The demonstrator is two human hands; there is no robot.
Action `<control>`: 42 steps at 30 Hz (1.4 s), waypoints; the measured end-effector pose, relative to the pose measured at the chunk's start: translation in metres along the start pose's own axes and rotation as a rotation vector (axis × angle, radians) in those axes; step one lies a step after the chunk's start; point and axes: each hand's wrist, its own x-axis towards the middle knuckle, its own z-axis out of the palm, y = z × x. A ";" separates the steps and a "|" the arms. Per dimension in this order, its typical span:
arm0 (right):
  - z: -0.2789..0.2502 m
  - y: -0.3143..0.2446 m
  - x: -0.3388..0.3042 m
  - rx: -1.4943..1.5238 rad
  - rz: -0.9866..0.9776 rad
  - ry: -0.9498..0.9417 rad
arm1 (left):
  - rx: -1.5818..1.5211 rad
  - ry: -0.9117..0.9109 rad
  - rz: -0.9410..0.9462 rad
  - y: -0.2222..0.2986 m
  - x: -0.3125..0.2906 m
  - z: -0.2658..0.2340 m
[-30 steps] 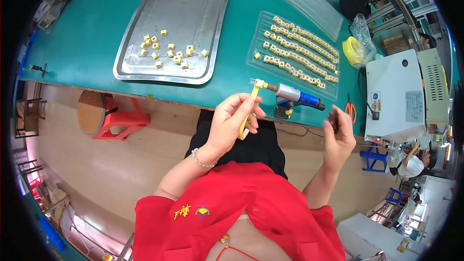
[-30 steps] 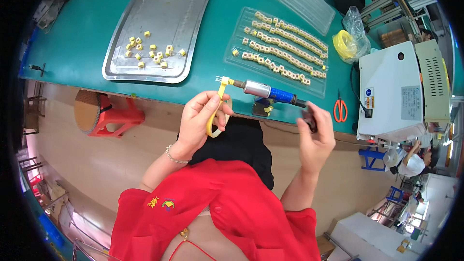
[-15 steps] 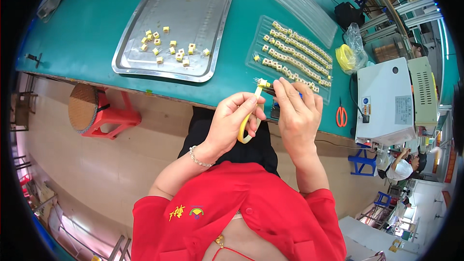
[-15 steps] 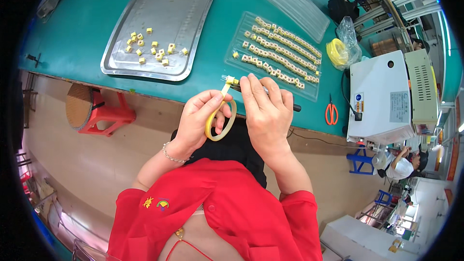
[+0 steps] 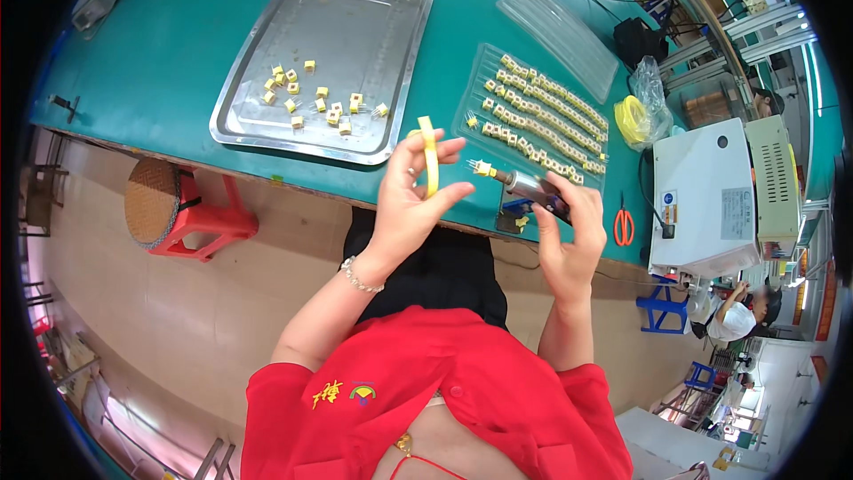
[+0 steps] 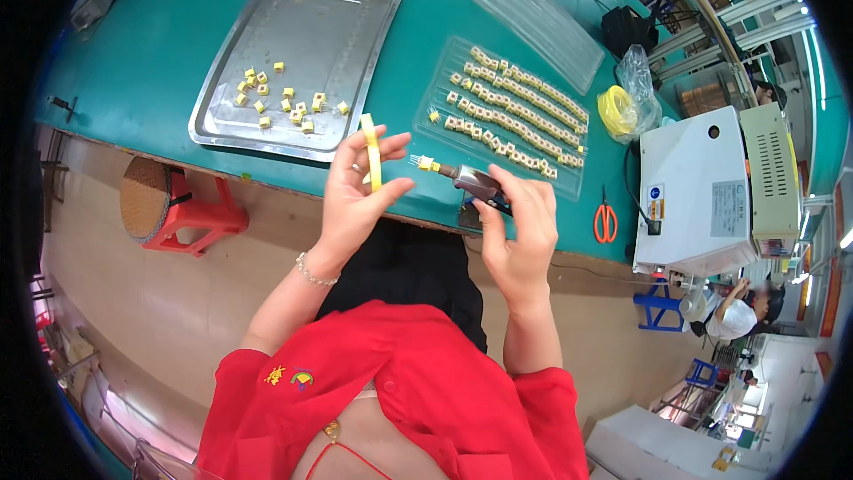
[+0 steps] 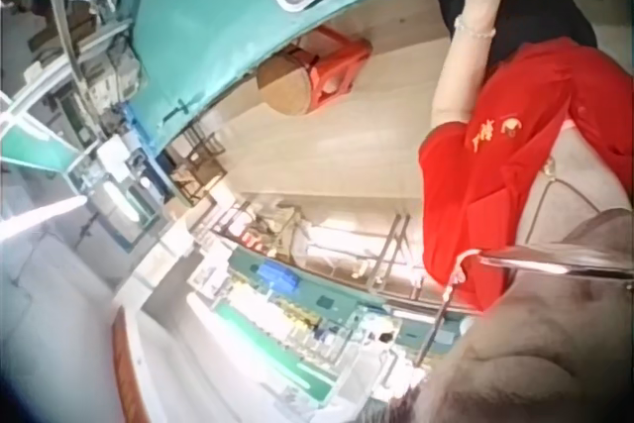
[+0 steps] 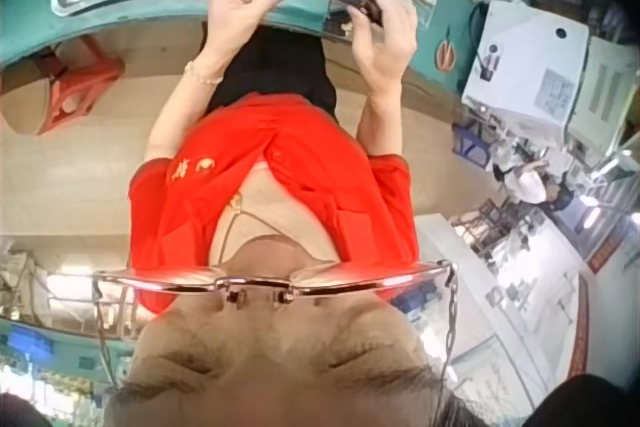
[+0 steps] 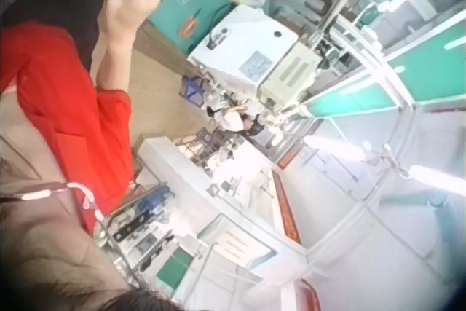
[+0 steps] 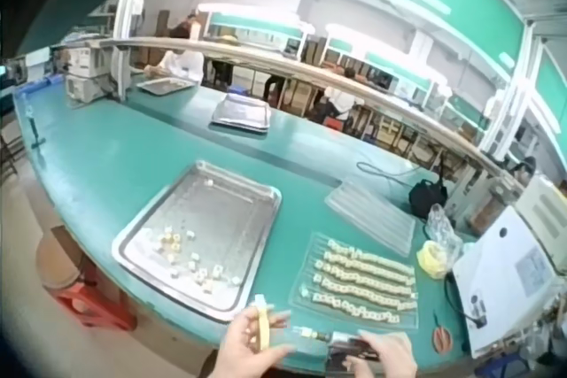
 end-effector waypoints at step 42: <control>-0.036 0.095 -0.066 0.393 0.658 0.442 | 0.851 0.213 0.252 0.054 0.007 -0.077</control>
